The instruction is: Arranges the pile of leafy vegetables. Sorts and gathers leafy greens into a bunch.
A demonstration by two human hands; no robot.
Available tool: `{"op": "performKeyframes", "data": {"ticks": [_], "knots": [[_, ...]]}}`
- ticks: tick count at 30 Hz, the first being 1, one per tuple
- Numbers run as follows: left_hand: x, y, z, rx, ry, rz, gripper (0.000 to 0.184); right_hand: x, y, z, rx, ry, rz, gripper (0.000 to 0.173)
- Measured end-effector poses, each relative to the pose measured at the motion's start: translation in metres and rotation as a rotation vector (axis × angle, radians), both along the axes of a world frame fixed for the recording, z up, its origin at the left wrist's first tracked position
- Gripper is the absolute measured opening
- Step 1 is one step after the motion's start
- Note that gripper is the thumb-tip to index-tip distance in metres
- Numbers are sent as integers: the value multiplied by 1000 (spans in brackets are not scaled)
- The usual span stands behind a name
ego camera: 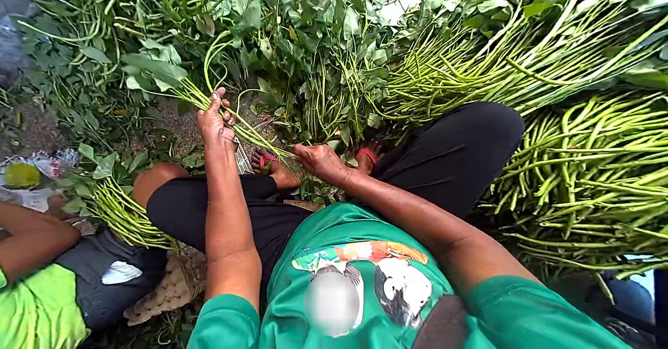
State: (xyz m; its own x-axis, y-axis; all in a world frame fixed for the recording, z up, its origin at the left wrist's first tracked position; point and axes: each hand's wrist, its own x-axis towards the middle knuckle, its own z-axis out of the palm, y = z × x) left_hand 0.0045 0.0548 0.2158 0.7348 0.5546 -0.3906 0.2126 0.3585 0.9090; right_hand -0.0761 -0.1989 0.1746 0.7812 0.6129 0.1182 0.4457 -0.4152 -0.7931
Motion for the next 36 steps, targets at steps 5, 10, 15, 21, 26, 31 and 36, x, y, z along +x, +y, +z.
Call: {"op": "performKeyframes", "data": {"ticks": [5,10,15,21,26,31,36], "knots": [[-5,32,-2,66,-12,8,20,-25,-44,-22,-376,220,167,31],[-12,19,7,115,-33,-73,22,2,-20,-6,-199,65,9,39],[-15,-7,13,48,-71,-132,23,27,23,16,-67,426,82,37],[-28,-15,-6,128,-114,-334,27,20,21,13,-208,573,274,34],[-34,-23,-35,52,-22,-232,22,-8,5,20,-70,137,76,23],[-54,-57,-54,-143,31,-69,17,-4,-4,33,514,-245,-13,12],[-43,-27,-62,-234,-27,69,26,20,-41,20,108,346,-103,33]]}}
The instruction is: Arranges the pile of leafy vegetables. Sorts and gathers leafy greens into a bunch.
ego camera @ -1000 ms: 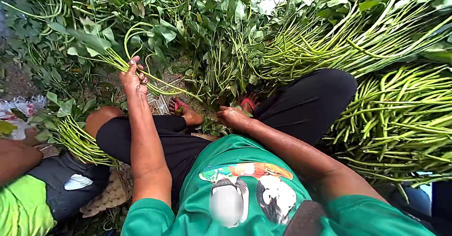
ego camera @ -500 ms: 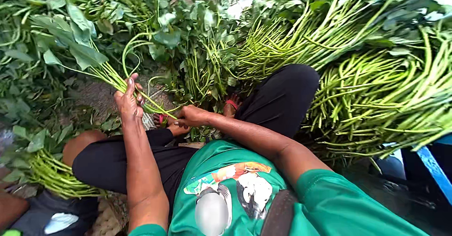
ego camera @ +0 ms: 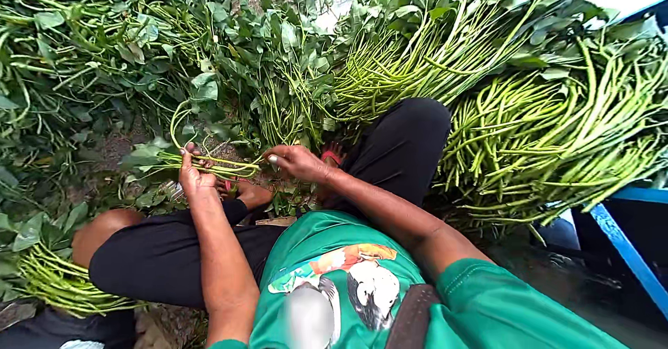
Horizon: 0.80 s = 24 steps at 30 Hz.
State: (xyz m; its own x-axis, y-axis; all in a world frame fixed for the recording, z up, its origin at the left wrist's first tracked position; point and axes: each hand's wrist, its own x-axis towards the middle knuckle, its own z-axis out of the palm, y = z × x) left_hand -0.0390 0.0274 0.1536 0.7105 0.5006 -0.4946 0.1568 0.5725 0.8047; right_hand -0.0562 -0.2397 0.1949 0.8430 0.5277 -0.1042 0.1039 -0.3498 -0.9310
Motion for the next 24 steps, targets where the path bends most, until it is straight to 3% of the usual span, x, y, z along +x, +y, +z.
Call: {"op": "performKeyframes", "data": {"ticks": [3,7,12,15,18,24], "knots": [[-2,-1,17,-20,-85,-110,28,35,-22,-34,-409,161,-191,52],[-5,-18,21,-51,-164,-264,23,69,-39,-53,-691,330,-384,46],[-4,-45,5,-13,-140,-435,23,71,-41,-80,-626,362,-443,31],[1,-59,-10,91,4,-455,20,57,-24,-58,-391,272,-379,30],[5,-75,-13,75,72,-481,21,21,-2,-35,-139,326,-258,28],[7,-91,-10,-27,105,-492,22,-3,10,-51,-254,236,-91,26]]}}
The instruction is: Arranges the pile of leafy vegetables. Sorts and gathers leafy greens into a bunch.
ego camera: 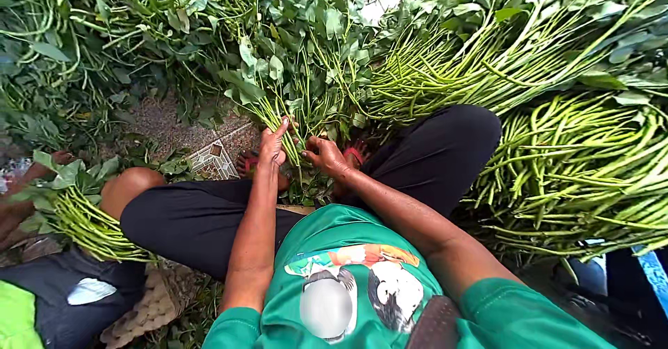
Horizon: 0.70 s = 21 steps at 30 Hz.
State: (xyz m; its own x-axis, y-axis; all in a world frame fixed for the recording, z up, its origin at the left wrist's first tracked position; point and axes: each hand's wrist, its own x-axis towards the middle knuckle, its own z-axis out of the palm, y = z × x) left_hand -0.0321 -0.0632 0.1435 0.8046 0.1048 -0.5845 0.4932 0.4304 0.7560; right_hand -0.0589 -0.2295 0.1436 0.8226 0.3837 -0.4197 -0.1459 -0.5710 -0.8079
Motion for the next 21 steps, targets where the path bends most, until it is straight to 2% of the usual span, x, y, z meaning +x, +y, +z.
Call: {"op": "performKeyframes", "data": {"ticks": [6,9,13,16,19,21], "knots": [[-4,11,9,99,-86,-100,23,17,3,-5,2,-10,92,27],[-5,15,12,192,-112,-72,16,24,7,-6,120,56,105,30],[-8,18,18,326,-84,-85,12,38,26,1,411,236,-223,39],[-9,13,17,396,-64,-103,14,55,45,3,534,214,-441,24],[-9,15,21,383,-53,-63,14,53,51,2,554,97,-464,17],[-8,23,23,375,-72,3,14,42,41,6,499,22,-351,20]]}}
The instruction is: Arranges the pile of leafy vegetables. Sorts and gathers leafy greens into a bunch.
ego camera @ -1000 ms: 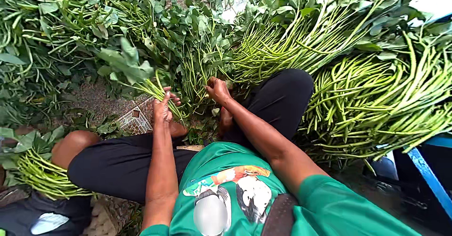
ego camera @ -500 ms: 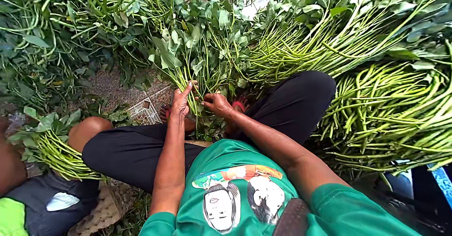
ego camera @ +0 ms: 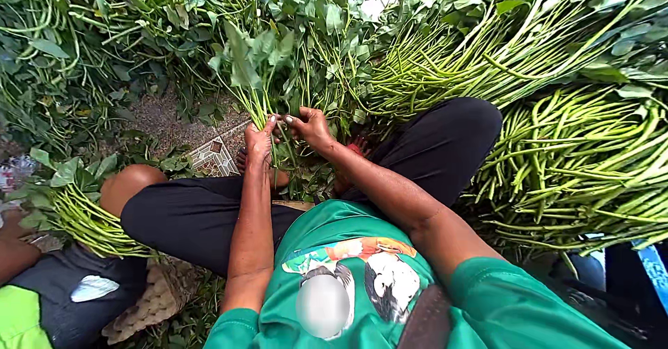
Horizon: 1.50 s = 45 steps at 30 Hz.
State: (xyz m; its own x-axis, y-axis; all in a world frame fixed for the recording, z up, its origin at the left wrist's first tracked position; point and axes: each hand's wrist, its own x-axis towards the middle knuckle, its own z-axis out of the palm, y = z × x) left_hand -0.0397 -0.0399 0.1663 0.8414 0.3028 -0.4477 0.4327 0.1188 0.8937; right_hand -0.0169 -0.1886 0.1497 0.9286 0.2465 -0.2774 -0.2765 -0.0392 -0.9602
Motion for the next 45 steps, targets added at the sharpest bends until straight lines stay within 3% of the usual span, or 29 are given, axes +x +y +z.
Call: {"op": "performKeyframes", "data": {"ticks": [4,6,8,10,13,17,19,21,23,25,28,33,36,39,42,45], "knots": [[5,34,3,-11,-21,93,14,-40,-34,3,-358,-55,519,22],[5,45,5,-15,-27,109,14,-48,-44,7,-688,-18,871,16],[3,47,8,-13,-22,102,14,-49,-46,18,-978,21,1075,25],[3,46,9,-24,-14,64,15,-43,-45,14,-962,-97,936,35],[1,42,10,-108,-19,-7,18,-23,-33,14,-516,-228,681,43],[-11,38,16,-295,-45,-65,23,-28,-11,27,281,221,432,38],[-15,42,13,-364,-68,-42,22,-35,-10,26,431,323,381,42],[-14,42,10,-403,-78,19,22,-34,-17,18,343,195,382,37],[-10,35,11,-390,-80,117,21,-23,-31,12,-5,-75,400,39],[-3,34,11,-374,-141,196,18,-5,-48,17,-380,-171,373,41],[2,44,12,-375,-254,251,22,30,-79,17,-760,-125,194,30],[-2,32,10,-574,-204,288,25,69,-113,-10,-1143,65,81,51],[-4,23,3,-614,-156,312,21,77,-113,-28,-1242,39,110,52],[-2,17,1,-428,-198,290,19,87,-114,-29,-1203,-22,87,40],[-2,18,3,-324,-222,185,24,93,-112,-3,-1082,-60,23,31],[-2,18,2,-423,-158,55,24,80,-105,27,-833,-123,-62,26]]}}
